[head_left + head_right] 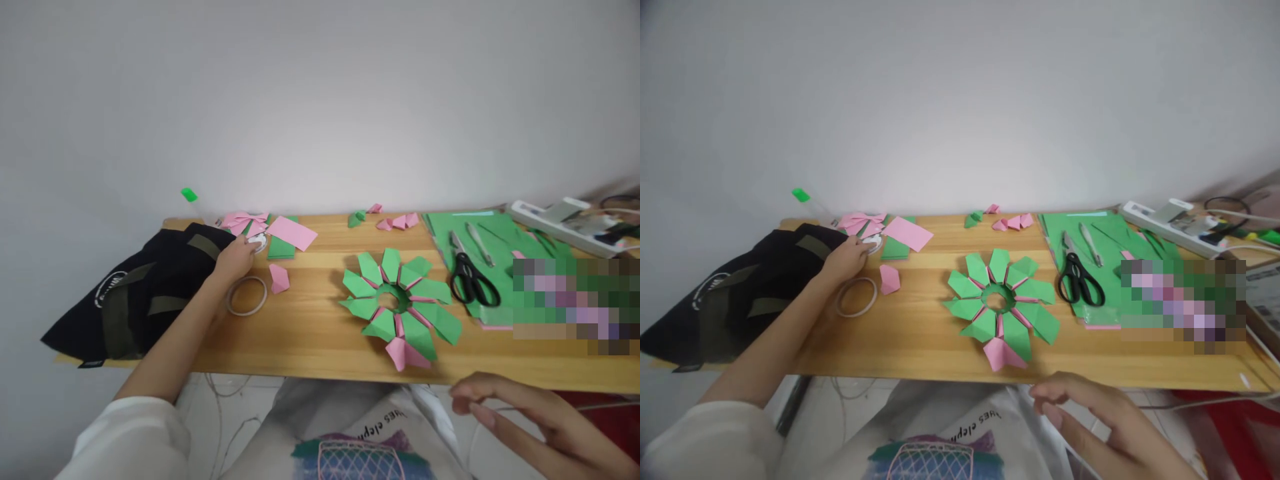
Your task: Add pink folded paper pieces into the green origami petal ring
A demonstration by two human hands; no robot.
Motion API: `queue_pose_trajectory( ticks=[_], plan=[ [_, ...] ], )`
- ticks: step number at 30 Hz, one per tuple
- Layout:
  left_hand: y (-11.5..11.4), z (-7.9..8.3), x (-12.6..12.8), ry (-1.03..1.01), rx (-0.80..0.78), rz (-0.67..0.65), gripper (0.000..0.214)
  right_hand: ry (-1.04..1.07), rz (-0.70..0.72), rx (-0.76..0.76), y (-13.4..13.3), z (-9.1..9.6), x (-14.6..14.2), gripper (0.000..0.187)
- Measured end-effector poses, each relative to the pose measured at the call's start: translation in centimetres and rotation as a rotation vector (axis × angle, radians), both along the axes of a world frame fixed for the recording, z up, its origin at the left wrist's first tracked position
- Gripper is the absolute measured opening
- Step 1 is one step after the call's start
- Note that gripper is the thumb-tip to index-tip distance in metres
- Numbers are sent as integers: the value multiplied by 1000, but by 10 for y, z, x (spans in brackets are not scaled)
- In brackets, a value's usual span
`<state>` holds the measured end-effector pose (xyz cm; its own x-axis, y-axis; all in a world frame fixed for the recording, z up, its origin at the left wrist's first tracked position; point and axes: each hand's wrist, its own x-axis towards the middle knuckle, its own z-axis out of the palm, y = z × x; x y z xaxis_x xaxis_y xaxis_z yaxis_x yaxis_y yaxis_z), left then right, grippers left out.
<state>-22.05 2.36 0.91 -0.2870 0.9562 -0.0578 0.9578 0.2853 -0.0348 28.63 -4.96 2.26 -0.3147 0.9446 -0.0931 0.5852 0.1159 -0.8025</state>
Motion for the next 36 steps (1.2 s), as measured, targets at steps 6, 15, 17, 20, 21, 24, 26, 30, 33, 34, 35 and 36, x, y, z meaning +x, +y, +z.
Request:
queue_pose_trajectory(
  ticks=[6, 15, 17, 20, 21, 24, 26, 30, 33, 34, 35, 36],
  plan=[
    [0, 1, -1, 13, -13, -32, 47, 51, 86, -160, -3, 5, -25, 28],
    [-2, 10, -1, -58, 129, -11, 38, 261, 131, -494, -14, -2, -60, 39],
    [-2, 13, -2, -115, 208, 20, 33, 357, 71, -725, -23, -19, -65, 42],
    [-2, 12, -4, -211, 330, 117, 22, 520, -31, -927, -33, -34, -73, 48],
    [-1, 11, -5, -245, 364, 147, 19, 570, -89, -950, -33, -35, -76, 53],
    [0, 9, -4, -341, 456, 222, 15, 716, -282, -905, -31, -30, -85, 61],
    [-1, 10, 2, -405, 504, 241, 10, 713, -362, -829, -27, -28, -89, 68],
    [-14, 16, 42, -576, 549, 191, 30, 581, -466, -658, -19, -32, -88, 78],
    [-37, 17, 100, -879, 403, 103, 29, 606, -440, -591, -11, -34, -83, 61],
    [-46, 15, 121, -1134, 232, 119, 31, 625, -418, -583, -8, -34, -81, 54],
    [-54, 13, 142, -1243, 100, 114, 36, 641, -398, -583, -5, -34, -81, 49],
    [-60, 9, 161, -1348, -44, 115, 43, 654, -383, -592, -3, -34, -81, 46]
  ],
)
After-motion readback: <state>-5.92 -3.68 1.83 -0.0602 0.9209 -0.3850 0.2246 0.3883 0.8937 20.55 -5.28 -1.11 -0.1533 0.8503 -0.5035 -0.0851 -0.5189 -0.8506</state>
